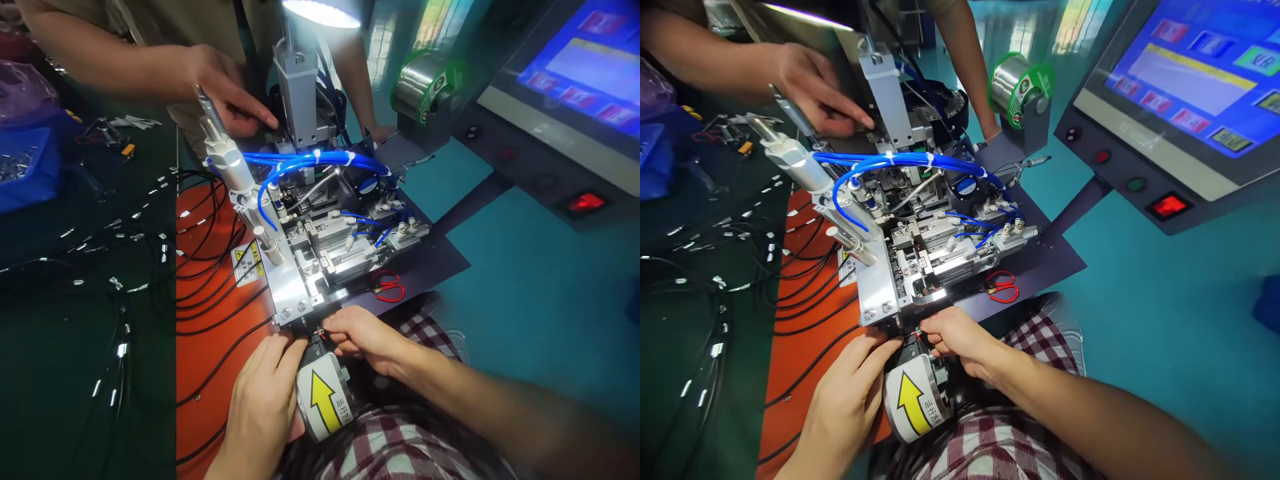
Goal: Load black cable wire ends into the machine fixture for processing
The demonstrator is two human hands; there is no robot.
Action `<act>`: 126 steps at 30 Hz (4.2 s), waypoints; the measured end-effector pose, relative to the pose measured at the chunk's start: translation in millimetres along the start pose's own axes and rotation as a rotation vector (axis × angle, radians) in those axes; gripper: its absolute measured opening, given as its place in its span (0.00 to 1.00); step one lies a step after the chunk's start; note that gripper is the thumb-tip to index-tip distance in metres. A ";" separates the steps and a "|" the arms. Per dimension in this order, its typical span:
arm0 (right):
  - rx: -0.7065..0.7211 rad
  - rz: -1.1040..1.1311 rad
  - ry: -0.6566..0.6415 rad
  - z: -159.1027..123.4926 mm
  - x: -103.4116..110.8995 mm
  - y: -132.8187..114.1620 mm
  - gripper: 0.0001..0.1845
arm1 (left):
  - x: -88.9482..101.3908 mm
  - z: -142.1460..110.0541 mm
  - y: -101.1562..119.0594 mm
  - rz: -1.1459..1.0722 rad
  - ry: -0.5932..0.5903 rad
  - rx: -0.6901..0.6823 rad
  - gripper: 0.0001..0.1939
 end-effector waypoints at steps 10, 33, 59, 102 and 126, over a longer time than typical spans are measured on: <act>0.294 -0.383 0.235 -26.8 8.8 2.7 0.12 | 2.5 -0.6 0.1 0.002 0.017 -0.004 0.13; 0.264 -0.197 0.074 -7.3 17.2 -4.8 0.20 | 0.8 -2.1 3.5 0.121 -0.099 0.077 0.18; 0.342 -0.359 0.072 -3.7 1.8 -9.6 0.10 | -8.7 -5.4 1.5 -0.157 -0.026 0.163 0.17; 0.401 -0.288 0.172 -10.4 5.7 -9.8 0.13 | -12.3 -10.3 12.3 -0.039 0.026 0.114 0.18; 0.321 -0.026 0.027 0.1 -1.6 -2.5 0.23 | 0.7 -33.3 11.6 -0.018 0.011 0.185 0.22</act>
Point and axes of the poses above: each hand's wrist, its own z-axis towards the middle knuckle, its own x-axis out of the back of the hand, y = z × x, the point moved 8 cm from there along z, towards the middle knuckle, and after that the axes turned 1 degree about -z, right-handed, at the moved point
